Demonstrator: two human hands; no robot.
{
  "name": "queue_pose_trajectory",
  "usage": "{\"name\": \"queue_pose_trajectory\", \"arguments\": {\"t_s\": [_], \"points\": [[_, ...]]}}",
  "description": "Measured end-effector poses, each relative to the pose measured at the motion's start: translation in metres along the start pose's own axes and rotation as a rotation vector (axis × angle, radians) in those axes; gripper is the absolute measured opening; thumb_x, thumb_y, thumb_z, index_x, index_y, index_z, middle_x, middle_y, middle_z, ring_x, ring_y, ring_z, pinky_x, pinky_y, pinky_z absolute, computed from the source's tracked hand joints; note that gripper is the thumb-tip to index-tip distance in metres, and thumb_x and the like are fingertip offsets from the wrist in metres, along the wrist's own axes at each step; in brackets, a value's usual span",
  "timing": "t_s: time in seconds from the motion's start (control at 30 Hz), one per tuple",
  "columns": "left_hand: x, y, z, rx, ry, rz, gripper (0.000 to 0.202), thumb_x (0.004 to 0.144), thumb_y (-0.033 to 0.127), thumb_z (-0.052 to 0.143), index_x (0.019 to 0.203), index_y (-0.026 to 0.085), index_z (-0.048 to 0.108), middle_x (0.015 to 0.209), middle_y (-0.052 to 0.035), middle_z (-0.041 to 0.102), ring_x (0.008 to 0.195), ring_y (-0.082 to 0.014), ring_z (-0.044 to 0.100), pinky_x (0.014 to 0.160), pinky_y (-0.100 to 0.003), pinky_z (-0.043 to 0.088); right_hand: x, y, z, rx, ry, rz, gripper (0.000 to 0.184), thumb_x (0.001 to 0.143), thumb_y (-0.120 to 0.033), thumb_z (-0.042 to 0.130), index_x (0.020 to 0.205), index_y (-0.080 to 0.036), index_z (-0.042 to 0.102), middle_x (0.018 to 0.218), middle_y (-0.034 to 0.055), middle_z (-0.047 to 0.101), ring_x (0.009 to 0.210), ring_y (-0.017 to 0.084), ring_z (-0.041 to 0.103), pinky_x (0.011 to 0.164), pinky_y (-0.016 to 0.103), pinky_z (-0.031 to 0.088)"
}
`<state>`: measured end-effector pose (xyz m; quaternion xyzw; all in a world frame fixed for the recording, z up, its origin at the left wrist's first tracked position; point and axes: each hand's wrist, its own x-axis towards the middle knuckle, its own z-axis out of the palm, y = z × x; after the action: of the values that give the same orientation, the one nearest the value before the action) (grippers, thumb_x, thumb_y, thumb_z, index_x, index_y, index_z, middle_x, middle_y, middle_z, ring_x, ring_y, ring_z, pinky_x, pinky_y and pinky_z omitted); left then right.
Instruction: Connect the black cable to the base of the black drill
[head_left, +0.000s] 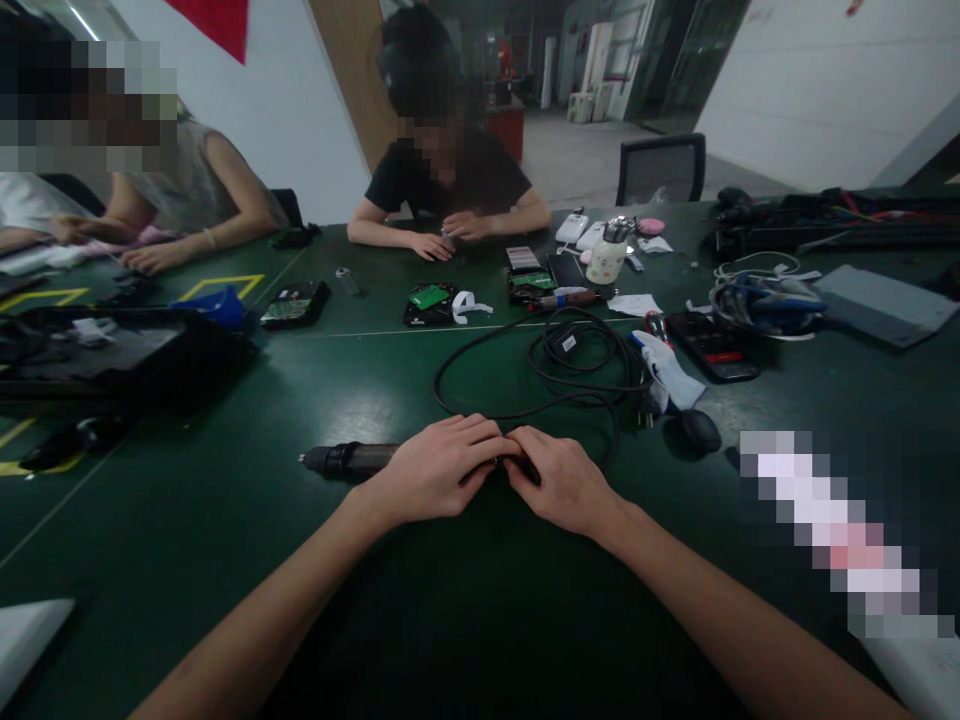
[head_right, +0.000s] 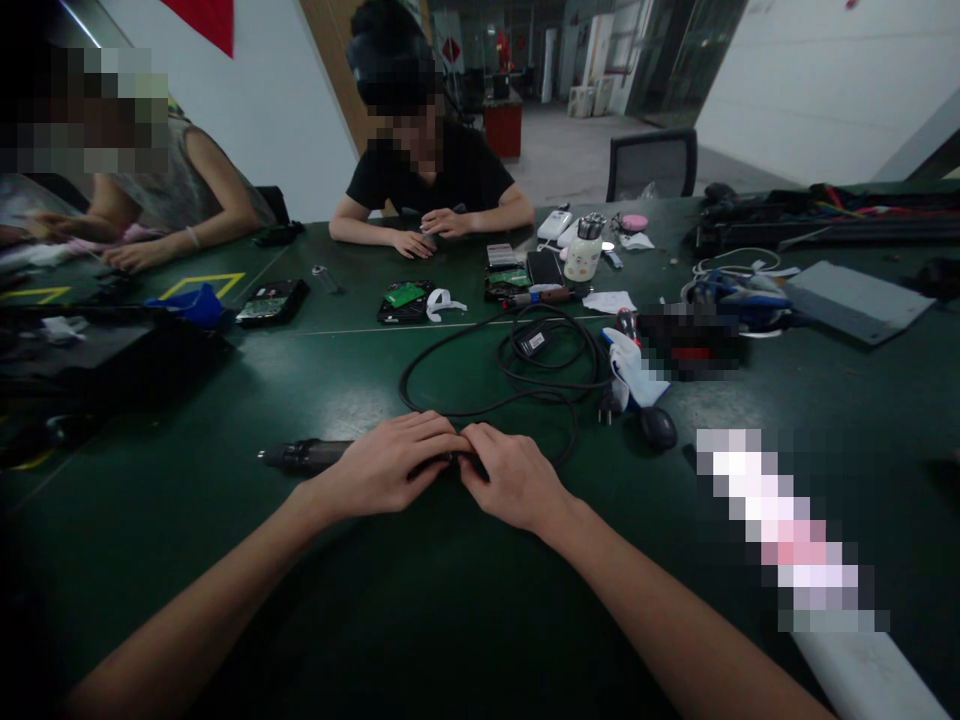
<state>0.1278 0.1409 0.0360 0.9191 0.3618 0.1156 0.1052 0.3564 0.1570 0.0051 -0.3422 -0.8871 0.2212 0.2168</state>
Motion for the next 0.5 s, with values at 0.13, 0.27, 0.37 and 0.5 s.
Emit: {"name": "queue_pose_trajectory", "arguments": {"t_s": [0.13, 0.27, 0.37, 0.5], "points": [[0.0013, -0.0011, 0.0017, 0.020, 0.000, 0.000, 0.038, 0.098, 0.022, 0.057, 0.135, 0.026, 0.056, 0.119, -0.0046, 0.064, 0.109, -0.0219, 0.060, 0.096, -0.040, 0.050, 0.0001, -0.0005, -0.0004, 0.003, 0.003, 0.000, 0.008, 0.099, -0.018, 0.057, 0.105, -0.021, 0.054, 0.097, 0.0021, 0.062, 0.078, 0.016, 0.058, 0.070, 0.029, 0.042], [0.0024, -0.0031, 0.0067, 0.095, 0.018, 0.011, 0.029, 0.104, 0.029, 0.053, 0.132, 0.025, 0.058, 0.114, -0.0043, 0.065, 0.105, -0.0213, 0.060, 0.093, -0.039, 0.050, 0.0003, -0.0007, -0.0007, 0.020, -0.004, 0.003, 0.009, 0.099, -0.017, 0.057, 0.106, -0.021, 0.054, 0.098, 0.0025, 0.062, 0.078, 0.017, 0.059, 0.070, 0.029, 0.043], [0.0026, -0.0032, 0.0073, 0.118, 0.030, 0.022, 0.028, 0.105, 0.030, 0.052, 0.132, 0.025, 0.059, 0.113, -0.0044, 0.065, 0.104, -0.0208, 0.061, 0.091, -0.037, 0.049, 0.0002, -0.0011, -0.0006, 0.018, 0.004, 0.005, 0.010, 0.098, -0.017, 0.058, 0.107, -0.022, 0.055, 0.099, 0.0030, 0.063, 0.080, 0.017, 0.060, 0.071, 0.030, 0.043], [0.0026, -0.0030, 0.0067, 0.128, 0.026, 0.024, 0.028, 0.105, 0.031, 0.051, 0.132, 0.024, 0.058, 0.114, -0.0048, 0.065, 0.104, -0.0209, 0.060, 0.091, -0.038, 0.049, 0.0002, -0.0016, -0.0011, 0.022, 0.005, 0.008, 0.011, 0.098, -0.017, 0.057, 0.108, -0.022, 0.055, 0.100, 0.0030, 0.063, 0.081, 0.017, 0.060, 0.072, 0.030, 0.044]]}}
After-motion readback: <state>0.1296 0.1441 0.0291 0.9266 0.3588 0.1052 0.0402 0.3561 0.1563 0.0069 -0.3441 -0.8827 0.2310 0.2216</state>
